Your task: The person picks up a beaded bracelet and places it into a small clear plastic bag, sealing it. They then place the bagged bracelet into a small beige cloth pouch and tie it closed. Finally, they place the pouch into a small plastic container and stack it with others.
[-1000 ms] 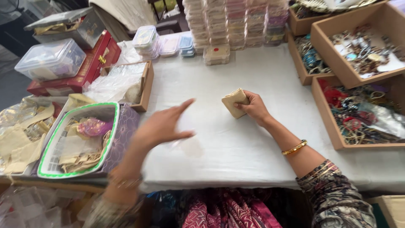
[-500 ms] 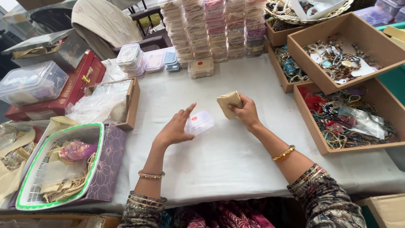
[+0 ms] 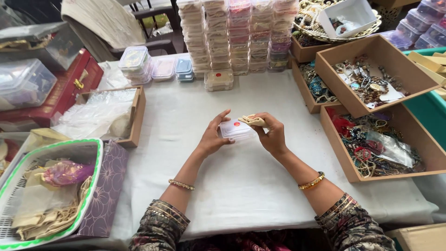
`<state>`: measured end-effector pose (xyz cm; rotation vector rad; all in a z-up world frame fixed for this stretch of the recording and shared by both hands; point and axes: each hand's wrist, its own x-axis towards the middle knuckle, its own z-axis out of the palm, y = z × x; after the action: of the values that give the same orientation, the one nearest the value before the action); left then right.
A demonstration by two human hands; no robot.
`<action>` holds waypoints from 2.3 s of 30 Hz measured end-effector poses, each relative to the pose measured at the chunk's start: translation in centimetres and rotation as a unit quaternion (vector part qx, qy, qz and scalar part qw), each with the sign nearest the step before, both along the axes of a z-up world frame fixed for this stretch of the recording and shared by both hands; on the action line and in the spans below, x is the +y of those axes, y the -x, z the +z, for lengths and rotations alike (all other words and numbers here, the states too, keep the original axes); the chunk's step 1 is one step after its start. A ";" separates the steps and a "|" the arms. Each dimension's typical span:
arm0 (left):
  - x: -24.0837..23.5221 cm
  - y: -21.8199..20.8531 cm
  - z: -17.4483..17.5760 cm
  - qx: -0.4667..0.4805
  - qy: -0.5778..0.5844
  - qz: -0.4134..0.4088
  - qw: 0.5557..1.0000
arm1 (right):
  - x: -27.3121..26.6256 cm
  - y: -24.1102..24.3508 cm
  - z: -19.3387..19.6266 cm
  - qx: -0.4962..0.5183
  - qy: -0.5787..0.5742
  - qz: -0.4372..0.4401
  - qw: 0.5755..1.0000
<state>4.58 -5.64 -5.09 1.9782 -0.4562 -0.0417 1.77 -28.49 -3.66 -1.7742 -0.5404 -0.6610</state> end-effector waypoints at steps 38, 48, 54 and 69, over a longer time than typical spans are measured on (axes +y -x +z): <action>-0.4 0.7 -0.9 -0.060 0.112 0.218 0.968 | 3.2 2.5 1.3 0.218 0.288 0.094 0.928; 1.9 1.2 2.4 -0.010 0.109 0.044 0.993 | 2.6 2.0 1.0 0.210 0.315 0.066 0.923; 0.7 1.7 2.1 -0.019 0.058 0.084 0.995 | 3.1 2.6 2.1 0.181 0.359 0.063 0.914; -0.4 2.3 1.4 -0.091 -0.010 0.123 0.988 | 1.5 1.6 0.4 0.036 0.352 -0.028 0.935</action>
<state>2.23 -6.02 -3.69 2.0530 -0.3261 0.2927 0.15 -26.99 -3.24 -2.4816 -0.7382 -0.4606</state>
